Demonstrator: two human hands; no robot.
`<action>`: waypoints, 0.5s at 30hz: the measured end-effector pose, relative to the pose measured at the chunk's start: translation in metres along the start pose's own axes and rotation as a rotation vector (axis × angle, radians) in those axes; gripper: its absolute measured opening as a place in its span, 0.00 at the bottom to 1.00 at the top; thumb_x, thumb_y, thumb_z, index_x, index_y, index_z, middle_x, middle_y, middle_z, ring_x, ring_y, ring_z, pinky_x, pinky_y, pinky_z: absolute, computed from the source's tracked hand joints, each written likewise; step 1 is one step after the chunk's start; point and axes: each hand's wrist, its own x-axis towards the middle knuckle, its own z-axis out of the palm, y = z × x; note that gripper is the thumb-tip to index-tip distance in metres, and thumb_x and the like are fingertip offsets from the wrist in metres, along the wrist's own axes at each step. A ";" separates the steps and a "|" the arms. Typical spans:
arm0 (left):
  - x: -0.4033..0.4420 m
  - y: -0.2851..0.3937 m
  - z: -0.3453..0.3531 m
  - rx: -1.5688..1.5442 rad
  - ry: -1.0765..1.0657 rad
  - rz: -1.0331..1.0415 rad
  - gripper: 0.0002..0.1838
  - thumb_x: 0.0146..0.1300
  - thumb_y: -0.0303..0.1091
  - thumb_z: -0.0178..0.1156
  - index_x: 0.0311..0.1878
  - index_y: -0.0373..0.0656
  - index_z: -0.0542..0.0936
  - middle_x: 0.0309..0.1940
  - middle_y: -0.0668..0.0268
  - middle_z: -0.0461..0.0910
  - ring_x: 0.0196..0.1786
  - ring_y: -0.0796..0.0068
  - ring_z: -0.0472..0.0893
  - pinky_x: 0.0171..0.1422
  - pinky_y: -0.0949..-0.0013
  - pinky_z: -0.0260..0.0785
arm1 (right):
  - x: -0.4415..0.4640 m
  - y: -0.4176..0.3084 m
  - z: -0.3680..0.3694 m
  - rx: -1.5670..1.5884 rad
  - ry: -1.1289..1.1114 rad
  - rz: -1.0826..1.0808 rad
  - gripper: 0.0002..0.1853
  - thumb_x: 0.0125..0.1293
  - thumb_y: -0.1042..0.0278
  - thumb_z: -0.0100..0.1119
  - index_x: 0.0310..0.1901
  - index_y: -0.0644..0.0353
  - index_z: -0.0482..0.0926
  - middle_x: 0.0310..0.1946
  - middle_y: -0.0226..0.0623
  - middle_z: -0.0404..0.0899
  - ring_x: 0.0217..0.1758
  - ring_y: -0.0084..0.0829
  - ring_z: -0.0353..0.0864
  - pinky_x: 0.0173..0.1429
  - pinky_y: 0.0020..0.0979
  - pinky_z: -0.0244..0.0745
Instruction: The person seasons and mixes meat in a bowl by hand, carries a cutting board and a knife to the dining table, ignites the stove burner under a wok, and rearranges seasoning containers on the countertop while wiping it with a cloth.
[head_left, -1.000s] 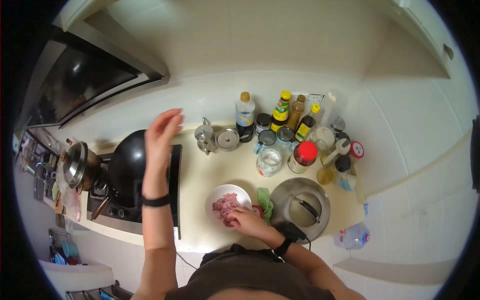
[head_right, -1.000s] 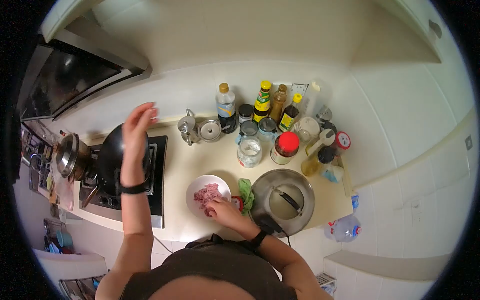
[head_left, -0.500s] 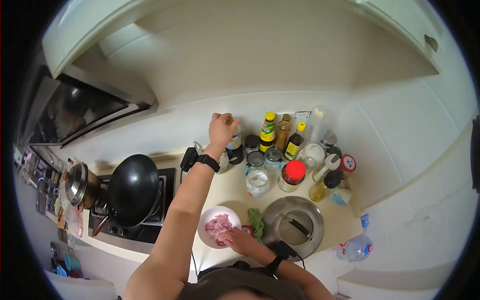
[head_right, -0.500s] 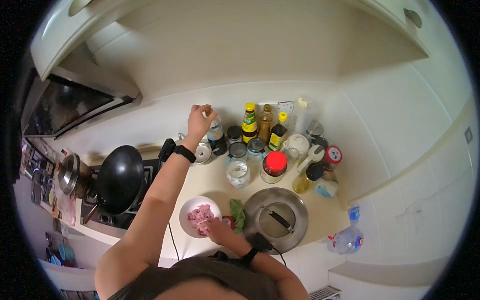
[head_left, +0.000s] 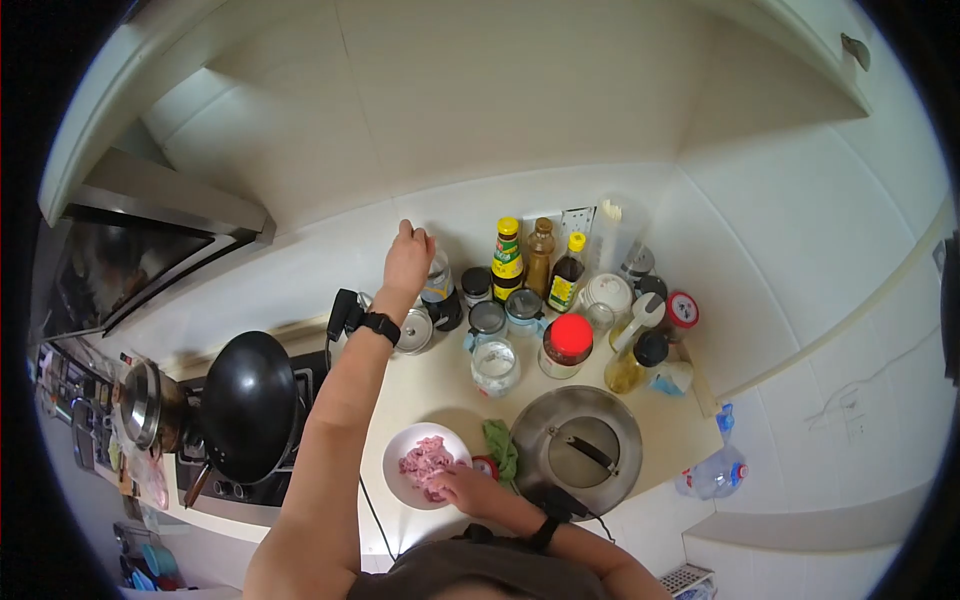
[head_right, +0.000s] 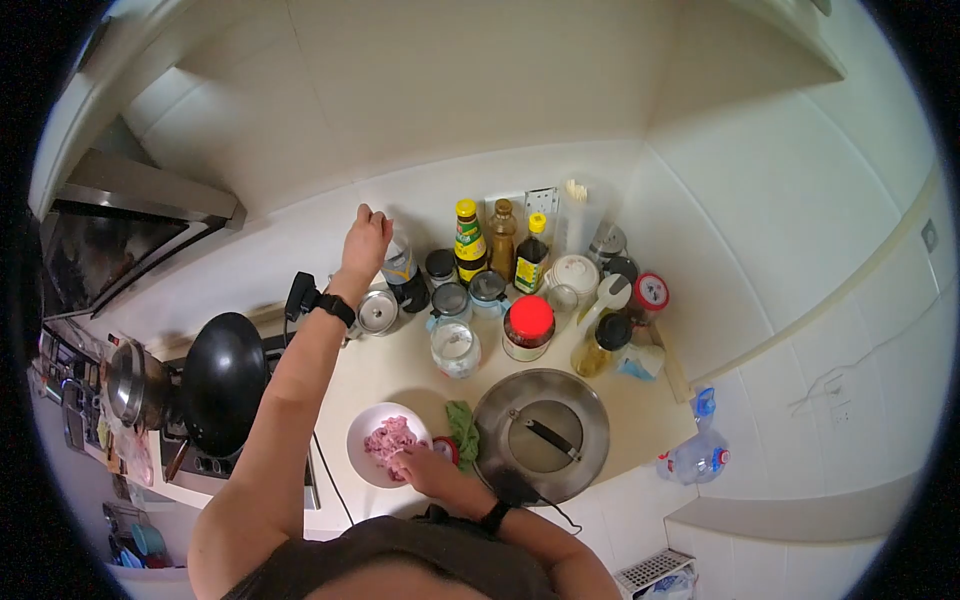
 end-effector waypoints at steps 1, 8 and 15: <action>0.000 0.000 0.002 0.000 0.000 -0.003 0.12 0.67 0.35 0.56 0.36 0.33 0.76 0.40 0.50 0.71 0.37 0.48 0.80 0.42 0.55 0.77 | 0.001 0.001 0.001 -0.003 0.001 0.009 0.12 0.66 0.67 0.55 0.49 0.55 0.78 0.45 0.42 0.78 0.51 0.46 0.75 0.54 0.44 0.71; -0.004 -0.002 0.010 0.062 0.033 -0.005 0.11 0.69 0.35 0.54 0.39 0.36 0.74 0.40 0.50 0.70 0.36 0.48 0.80 0.40 0.53 0.76 | 0.005 0.004 0.007 0.012 -0.001 0.013 0.12 0.66 0.67 0.54 0.49 0.55 0.78 0.44 0.43 0.79 0.51 0.47 0.76 0.53 0.44 0.71; -0.006 0.005 0.011 0.053 0.076 -0.008 0.09 0.69 0.35 0.54 0.40 0.37 0.73 0.40 0.51 0.70 0.37 0.47 0.80 0.38 0.53 0.77 | 0.002 -0.002 0.001 0.032 0.043 0.020 0.11 0.66 0.66 0.54 0.48 0.55 0.78 0.45 0.41 0.79 0.51 0.47 0.76 0.53 0.44 0.71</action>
